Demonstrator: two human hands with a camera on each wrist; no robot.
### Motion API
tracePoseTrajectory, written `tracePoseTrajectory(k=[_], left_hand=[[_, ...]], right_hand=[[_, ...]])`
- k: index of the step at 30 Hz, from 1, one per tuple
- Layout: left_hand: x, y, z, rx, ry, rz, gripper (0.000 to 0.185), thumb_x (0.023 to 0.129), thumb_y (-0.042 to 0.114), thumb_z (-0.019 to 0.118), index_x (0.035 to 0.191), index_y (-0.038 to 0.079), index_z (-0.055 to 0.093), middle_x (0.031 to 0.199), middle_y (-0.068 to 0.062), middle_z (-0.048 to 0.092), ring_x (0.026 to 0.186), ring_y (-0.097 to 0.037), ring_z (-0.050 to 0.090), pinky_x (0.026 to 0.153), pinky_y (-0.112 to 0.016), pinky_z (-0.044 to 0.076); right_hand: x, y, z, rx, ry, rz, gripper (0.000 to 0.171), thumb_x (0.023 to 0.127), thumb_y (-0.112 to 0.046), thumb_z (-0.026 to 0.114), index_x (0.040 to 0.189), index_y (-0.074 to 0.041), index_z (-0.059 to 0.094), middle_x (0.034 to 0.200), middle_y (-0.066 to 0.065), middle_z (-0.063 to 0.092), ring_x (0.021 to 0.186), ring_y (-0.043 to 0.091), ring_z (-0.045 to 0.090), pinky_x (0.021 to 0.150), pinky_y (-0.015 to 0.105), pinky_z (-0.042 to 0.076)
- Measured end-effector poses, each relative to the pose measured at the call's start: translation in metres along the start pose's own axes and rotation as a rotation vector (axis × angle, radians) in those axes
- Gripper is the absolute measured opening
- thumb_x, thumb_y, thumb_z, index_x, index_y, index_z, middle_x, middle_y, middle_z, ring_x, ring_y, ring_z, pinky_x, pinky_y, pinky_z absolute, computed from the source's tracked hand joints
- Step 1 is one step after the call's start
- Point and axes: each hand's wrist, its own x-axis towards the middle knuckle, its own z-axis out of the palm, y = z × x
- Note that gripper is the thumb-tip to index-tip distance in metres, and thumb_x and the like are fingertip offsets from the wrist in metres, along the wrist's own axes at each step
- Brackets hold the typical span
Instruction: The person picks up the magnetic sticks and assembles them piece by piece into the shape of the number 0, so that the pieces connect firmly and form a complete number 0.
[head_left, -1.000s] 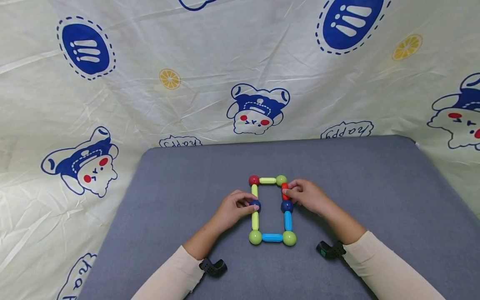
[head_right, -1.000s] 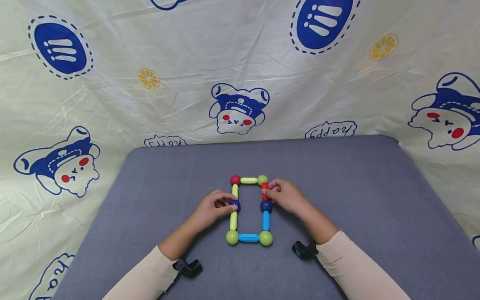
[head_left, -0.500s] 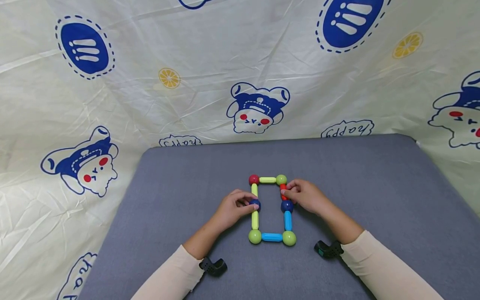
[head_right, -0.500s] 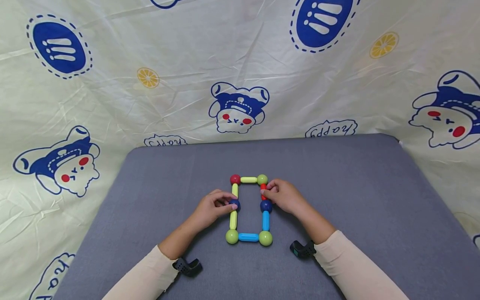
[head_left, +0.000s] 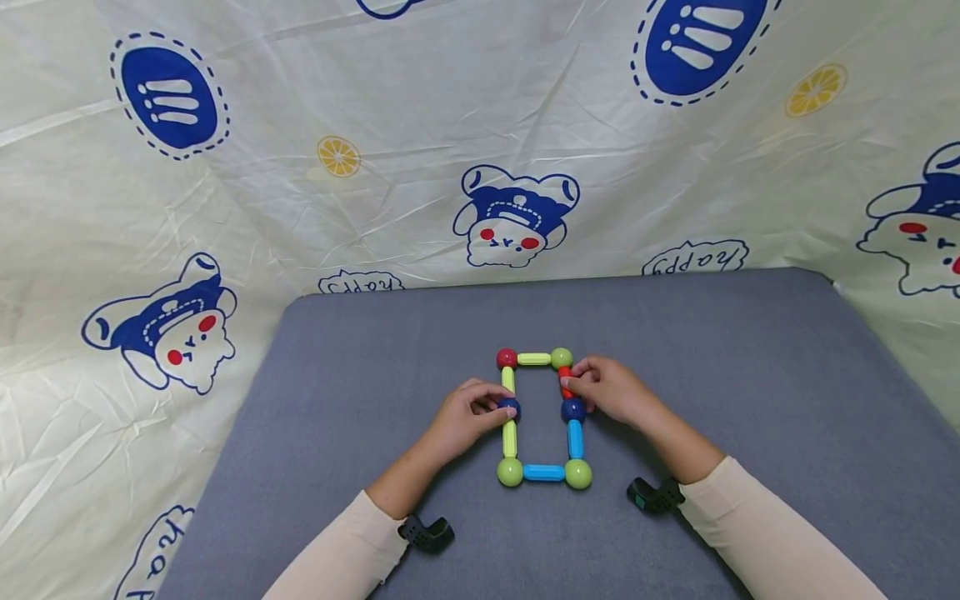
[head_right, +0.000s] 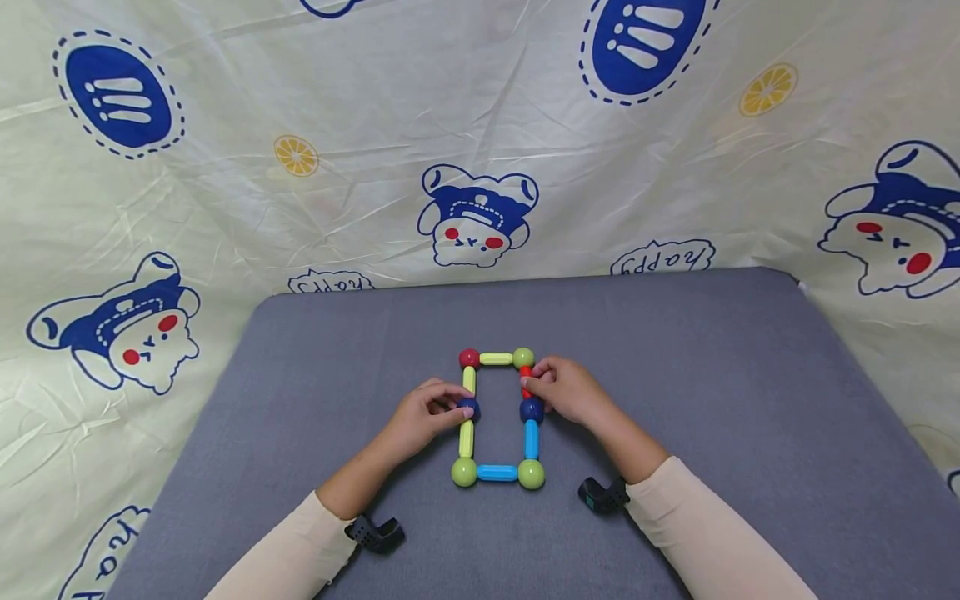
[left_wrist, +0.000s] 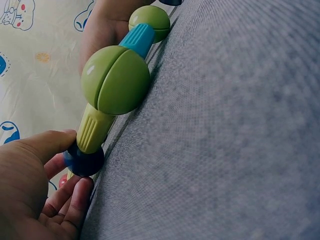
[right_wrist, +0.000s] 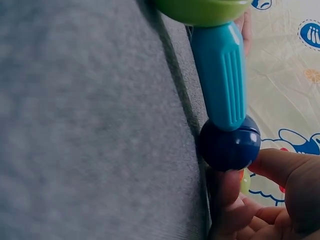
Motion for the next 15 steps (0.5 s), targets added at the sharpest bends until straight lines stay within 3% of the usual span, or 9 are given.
tracePoseTrajectory(k=[5,15], left_hand=[[-0.001,-0.001,0.0,-0.01,0.018,0.008,0.021,0.091,0.027,0.077,0.11,0.018,0.076,0.103,-0.006,0.061,0.088,-0.011,0.055,0.075,-0.02,0.048],[0.0,-0.002,0.0,0.007,0.066,-0.013,0.021,0.093,0.025,0.075,0.113,0.018,0.075,0.105,-0.006,0.061,0.089,-0.012,0.056,0.076,-0.02,0.05]], right_hand=[[0.003,-0.002,-0.001,0.018,-0.014,0.004,0.033,0.101,-0.027,0.062,0.119,0.0,0.059,0.077,0.004,0.064,0.062,0.016,0.057,0.054,0.03,0.045],[0.012,-0.008,0.0,0.024,-0.008,0.004,0.033,0.101,-0.023,0.062,0.121,0.003,0.06,0.083,0.006,0.066,0.064,0.015,0.057,0.056,0.029,0.046]])
